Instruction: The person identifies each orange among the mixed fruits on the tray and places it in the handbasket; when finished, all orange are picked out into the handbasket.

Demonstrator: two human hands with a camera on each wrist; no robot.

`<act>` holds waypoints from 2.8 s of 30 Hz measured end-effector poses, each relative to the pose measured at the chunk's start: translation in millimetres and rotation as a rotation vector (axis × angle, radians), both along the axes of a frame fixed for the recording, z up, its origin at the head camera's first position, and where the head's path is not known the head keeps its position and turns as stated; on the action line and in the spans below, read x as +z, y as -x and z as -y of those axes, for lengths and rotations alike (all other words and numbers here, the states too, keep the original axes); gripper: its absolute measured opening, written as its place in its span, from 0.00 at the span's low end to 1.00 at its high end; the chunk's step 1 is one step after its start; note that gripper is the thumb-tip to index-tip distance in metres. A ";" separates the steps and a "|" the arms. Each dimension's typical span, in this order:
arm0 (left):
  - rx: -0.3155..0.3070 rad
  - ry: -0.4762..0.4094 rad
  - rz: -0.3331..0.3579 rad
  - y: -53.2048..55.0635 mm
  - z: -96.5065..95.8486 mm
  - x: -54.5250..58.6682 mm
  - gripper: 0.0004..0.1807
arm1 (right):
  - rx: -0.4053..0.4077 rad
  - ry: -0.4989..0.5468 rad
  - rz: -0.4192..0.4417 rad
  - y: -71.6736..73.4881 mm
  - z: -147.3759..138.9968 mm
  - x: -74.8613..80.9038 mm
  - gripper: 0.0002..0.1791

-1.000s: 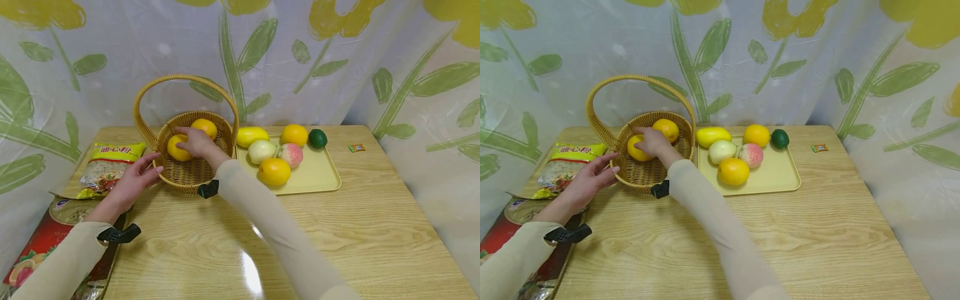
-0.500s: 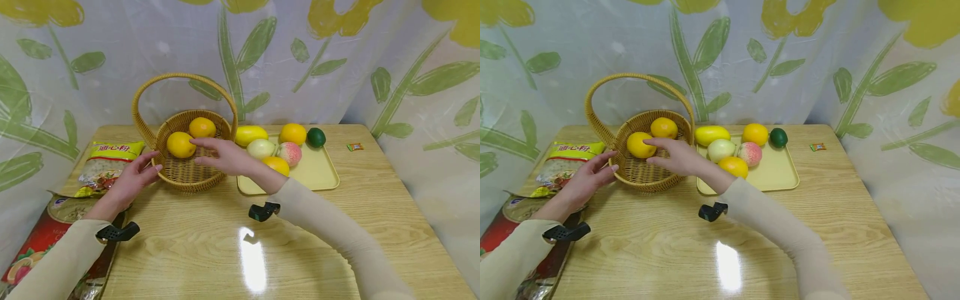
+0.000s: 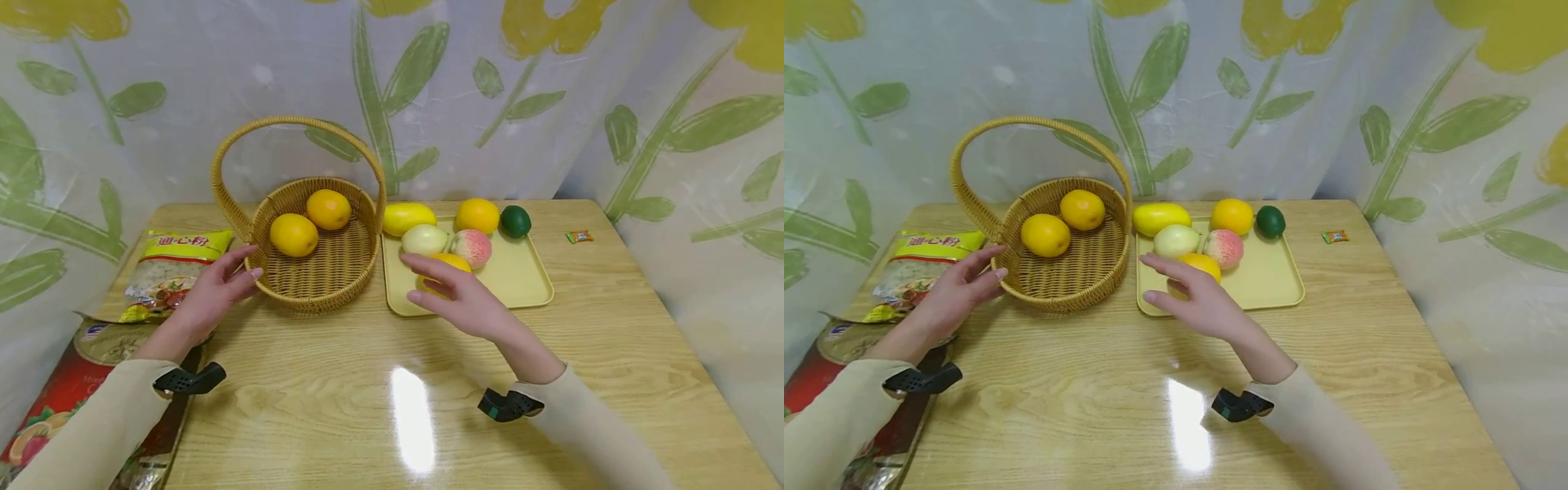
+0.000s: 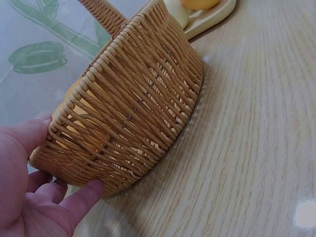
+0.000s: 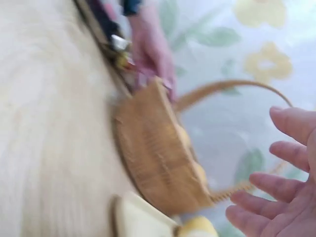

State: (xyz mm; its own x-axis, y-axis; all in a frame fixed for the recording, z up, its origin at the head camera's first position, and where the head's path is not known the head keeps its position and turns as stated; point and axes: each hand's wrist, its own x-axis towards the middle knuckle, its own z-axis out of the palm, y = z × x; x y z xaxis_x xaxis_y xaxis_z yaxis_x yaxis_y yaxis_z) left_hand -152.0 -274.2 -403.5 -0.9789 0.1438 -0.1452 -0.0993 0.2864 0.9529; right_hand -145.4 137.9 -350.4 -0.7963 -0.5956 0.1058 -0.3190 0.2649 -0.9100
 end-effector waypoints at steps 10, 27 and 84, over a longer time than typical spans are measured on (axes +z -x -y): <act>-0.002 -0.018 -0.003 1.1 1.5 -2.3 0.39 | -0.213 0.009 0.008 13.3 -51.0 1.4 0.30; -0.003 -0.028 0.009 0.9 2.0 -2.0 0.38 | -0.235 -0.022 0.101 28.5 -71.7 -26.7 0.32; -0.001 -0.029 -0.001 0.4 -0.2 0.1 0.40 | -0.140 -0.359 -0.199 31.0 -33.9 -56.1 0.35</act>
